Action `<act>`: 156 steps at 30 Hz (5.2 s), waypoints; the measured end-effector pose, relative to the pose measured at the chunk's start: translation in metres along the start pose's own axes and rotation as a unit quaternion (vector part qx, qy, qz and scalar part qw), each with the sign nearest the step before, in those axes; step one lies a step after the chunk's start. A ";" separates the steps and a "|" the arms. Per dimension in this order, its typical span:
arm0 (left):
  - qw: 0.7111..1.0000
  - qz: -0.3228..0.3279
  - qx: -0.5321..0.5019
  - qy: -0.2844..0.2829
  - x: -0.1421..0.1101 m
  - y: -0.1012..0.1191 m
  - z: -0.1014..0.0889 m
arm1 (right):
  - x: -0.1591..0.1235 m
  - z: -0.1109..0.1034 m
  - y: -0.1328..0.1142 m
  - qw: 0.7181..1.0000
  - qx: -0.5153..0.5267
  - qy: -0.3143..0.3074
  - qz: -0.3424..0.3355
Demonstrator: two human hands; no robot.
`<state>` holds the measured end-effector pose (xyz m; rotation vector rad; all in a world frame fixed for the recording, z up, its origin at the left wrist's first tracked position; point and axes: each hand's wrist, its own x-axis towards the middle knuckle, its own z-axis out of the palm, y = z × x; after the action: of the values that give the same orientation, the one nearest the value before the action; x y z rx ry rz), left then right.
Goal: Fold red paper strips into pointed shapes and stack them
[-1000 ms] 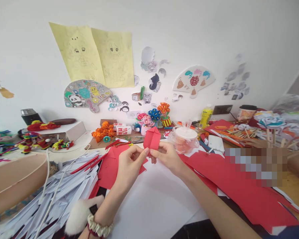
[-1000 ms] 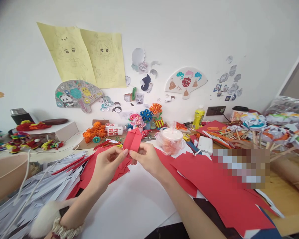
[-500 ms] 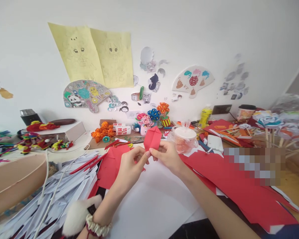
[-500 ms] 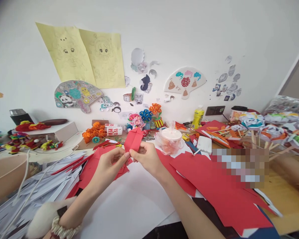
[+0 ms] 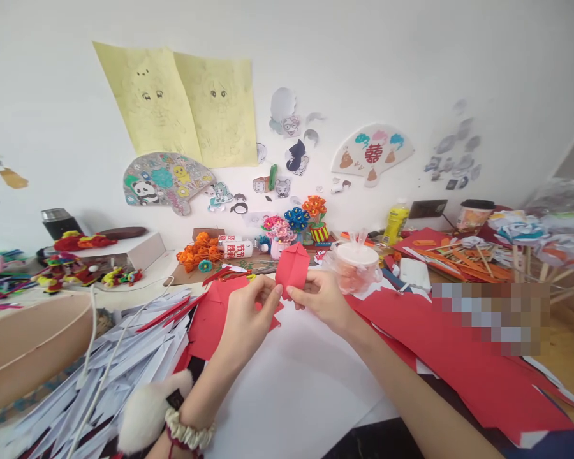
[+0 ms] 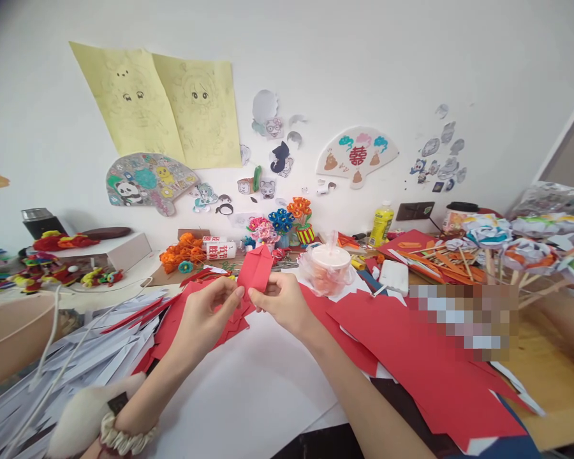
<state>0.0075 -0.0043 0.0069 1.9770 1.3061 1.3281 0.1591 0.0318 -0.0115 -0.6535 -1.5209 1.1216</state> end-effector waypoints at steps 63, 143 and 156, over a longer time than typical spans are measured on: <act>0.969 -0.089 -0.013 -0.228 0.002 -0.028 -0.040 | -0.022 -0.034 0.021 0.974 -0.091 -0.064 0.196; 0.828 0.357 0.383 -0.200 -0.048 -0.040 -0.008 | -0.078 -0.016 0.012 0.716 -0.623 -0.102 -0.297; 0.809 0.325 0.441 -0.213 -0.048 -0.035 -0.007 | -0.078 -0.013 0.014 0.693 -0.632 -0.106 -0.332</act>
<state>-0.0194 -0.0310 -0.0392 3.3354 1.1380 0.3486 0.1898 -0.0258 -0.0584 -0.7192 -2.3740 -0.6072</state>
